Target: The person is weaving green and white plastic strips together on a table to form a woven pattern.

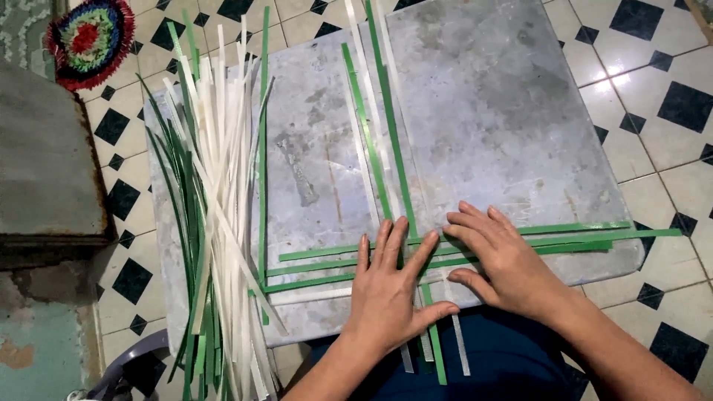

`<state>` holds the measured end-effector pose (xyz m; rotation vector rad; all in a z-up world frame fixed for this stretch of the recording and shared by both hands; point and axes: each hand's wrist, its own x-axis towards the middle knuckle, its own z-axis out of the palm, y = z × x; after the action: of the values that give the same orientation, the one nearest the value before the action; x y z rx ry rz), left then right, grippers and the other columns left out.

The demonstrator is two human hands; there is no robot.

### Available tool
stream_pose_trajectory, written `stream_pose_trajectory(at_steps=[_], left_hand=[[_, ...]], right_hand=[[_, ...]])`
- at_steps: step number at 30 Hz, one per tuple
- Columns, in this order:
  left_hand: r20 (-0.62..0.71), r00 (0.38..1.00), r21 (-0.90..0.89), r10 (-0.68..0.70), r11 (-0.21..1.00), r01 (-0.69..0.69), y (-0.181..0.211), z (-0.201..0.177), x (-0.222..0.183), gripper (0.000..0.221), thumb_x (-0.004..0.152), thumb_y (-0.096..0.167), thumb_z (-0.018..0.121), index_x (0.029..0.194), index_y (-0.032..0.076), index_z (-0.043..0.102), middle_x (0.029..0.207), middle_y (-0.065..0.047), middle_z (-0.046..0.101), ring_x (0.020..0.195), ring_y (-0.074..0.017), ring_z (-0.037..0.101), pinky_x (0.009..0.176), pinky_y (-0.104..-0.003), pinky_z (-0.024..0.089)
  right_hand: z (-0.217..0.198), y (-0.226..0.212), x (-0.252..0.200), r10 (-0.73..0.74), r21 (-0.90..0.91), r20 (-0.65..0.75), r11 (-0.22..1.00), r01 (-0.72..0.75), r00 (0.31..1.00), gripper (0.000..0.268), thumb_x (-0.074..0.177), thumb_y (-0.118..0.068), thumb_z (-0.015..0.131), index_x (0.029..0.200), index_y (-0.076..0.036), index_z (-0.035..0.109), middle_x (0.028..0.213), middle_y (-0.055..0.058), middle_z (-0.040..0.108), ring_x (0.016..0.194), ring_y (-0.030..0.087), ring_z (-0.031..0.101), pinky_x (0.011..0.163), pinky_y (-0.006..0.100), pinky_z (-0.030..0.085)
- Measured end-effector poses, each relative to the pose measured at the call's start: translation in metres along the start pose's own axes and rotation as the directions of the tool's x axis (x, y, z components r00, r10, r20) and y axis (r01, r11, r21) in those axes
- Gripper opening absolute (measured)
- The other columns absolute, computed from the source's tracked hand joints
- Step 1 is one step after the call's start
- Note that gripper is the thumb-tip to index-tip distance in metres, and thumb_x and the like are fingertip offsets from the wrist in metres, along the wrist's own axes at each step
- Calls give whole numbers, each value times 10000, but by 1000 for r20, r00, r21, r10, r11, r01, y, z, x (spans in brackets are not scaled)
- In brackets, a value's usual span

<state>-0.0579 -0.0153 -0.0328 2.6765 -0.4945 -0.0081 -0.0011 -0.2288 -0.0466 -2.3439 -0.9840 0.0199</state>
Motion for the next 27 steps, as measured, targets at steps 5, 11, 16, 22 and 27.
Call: stream_pose_trajectory(at_steps=[5, 11, 16, 22, 27], left_hand=[[52, 998, -22, -26, 999, 28, 5, -7, 4, 910, 817, 678, 617, 1540, 243, 276, 1591, -183, 201, 1471, -415, 129, 1099, -657, 151], [58, 998, 4, 12, 1000, -12, 6, -5, 13, 944, 795, 664, 590, 1516, 118, 318, 1594, -173, 195, 1467, -413, 145, 1124, -616, 150], [68, 994, 44, 81, 995, -84, 3, -3, 15, 1026, 721, 649, 674, 1492, 59, 340, 1568, -134, 290, 1467, -405, 144, 1130, -639, 127], [121, 987, 47, 104, 993, -111, 5, -6, 17, 1065, 723, 656, 678, 1484, 9, 308, 1582, -156, 236, 1476, -391, 113, 1136, -634, 91], [68, 992, -24, 105, 994, -104, 8, -23, 14, 1066, 746, 689, 624, 1506, 25, 281, 1585, -173, 231, 1476, -386, 141, 1135, -630, 101]], right_hand=[[-1, -1, 1, 1, -25, 24, 1000, -1, 1000, 595, 851, -344, 666, 1339, -48, 500, 1418, 156, 487, 1407, 346, 373, 1121, 571, 283], [3, 2, -1, -21, -87, 41, 996, 25, 999, 607, 867, -366, 636, 1361, -43, 491, 1429, 160, 476, 1403, 356, 375, 1101, 574, 313], [4, 3, -4, -19, -16, -15, 1000, 18, 1000, 595, 856, -339, 660, 1350, -50, 498, 1425, 164, 487, 1401, 364, 383, 1112, 580, 301], [-12, -11, -1, -33, -46, 25, 998, 34, 999, 547, 867, -295, 649, 1333, -42, 512, 1412, 153, 489, 1401, 334, 385, 1124, 584, 272], [-41, -32, 1, -17, -73, -78, 997, 12, 997, 540, 815, -215, 691, 1307, -55, 535, 1414, 150, 501, 1407, 358, 390, 1137, 597, 288]])
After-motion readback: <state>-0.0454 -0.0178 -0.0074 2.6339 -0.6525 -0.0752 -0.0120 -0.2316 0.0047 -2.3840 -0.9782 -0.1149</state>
